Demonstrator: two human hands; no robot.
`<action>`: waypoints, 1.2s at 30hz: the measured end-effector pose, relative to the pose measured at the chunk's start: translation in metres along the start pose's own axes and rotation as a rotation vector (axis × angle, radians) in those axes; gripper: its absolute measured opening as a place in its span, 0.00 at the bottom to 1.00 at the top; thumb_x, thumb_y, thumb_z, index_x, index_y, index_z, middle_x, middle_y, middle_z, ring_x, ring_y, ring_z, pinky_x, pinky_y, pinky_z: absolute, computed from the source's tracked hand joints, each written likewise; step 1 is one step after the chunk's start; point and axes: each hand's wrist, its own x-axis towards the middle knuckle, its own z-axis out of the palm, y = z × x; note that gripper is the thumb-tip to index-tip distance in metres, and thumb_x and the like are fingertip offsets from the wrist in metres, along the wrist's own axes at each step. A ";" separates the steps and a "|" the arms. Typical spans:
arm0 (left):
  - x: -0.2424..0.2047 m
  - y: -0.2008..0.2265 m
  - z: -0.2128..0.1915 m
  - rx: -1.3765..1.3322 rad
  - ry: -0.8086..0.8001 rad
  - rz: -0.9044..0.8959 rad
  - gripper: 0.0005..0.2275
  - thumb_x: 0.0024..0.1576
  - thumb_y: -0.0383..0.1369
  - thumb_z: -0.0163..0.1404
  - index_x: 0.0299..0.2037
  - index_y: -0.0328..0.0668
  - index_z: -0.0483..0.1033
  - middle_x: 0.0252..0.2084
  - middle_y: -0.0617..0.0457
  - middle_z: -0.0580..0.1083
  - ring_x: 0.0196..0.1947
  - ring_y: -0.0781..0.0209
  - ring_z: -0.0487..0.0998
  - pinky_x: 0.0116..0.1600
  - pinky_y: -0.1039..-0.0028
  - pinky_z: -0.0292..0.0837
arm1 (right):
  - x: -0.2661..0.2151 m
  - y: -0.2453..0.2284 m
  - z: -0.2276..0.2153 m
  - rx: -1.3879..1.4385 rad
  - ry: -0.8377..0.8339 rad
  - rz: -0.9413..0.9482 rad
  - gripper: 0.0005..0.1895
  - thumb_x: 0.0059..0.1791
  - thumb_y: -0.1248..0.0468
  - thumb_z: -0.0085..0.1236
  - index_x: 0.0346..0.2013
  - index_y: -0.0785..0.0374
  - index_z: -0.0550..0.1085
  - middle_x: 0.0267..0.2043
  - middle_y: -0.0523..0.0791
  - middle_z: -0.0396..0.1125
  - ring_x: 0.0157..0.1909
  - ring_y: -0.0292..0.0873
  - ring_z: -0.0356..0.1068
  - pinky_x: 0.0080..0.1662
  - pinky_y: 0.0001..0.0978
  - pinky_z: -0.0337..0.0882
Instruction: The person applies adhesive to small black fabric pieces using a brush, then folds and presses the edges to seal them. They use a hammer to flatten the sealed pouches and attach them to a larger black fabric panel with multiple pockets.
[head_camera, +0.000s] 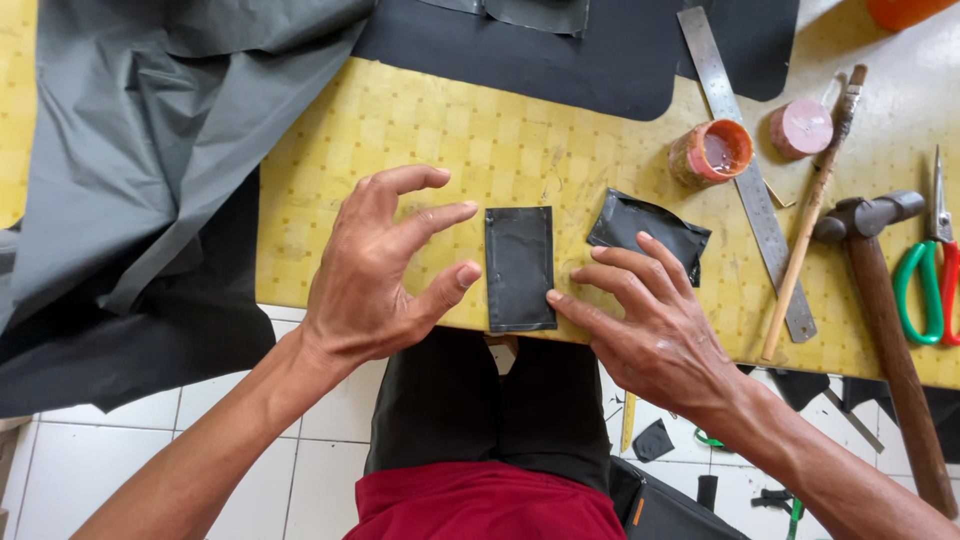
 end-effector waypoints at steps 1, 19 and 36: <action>-0.001 0.000 0.002 -0.005 -0.002 0.002 0.18 0.58 0.44 0.47 0.50 0.39 0.75 0.54 0.39 0.67 0.55 0.43 0.70 0.56 0.55 0.66 | -0.001 -0.001 0.000 -0.002 -0.003 0.005 0.23 0.44 0.74 0.50 0.52 0.53 0.72 0.50 0.46 0.65 0.58 0.54 0.64 0.65 0.57 0.56; -0.012 0.000 0.004 0.212 0.020 0.361 0.11 0.57 0.40 0.54 0.43 0.42 0.79 0.45 0.48 0.74 0.42 0.53 0.76 0.51 0.59 0.71 | -0.002 -0.009 -0.001 0.004 0.006 0.065 0.23 0.44 0.75 0.52 0.51 0.52 0.74 0.51 0.48 0.65 0.58 0.54 0.63 0.65 0.57 0.56; -0.017 -0.002 0.002 0.317 -0.117 0.813 0.08 0.62 0.40 0.48 0.36 0.46 0.75 0.37 0.58 0.73 0.39 0.61 0.75 0.51 0.72 0.70 | 0.007 -0.012 -0.004 0.246 -0.016 0.248 0.11 0.50 0.57 0.55 0.44 0.55 0.78 0.49 0.49 0.63 0.54 0.52 0.62 0.60 0.54 0.55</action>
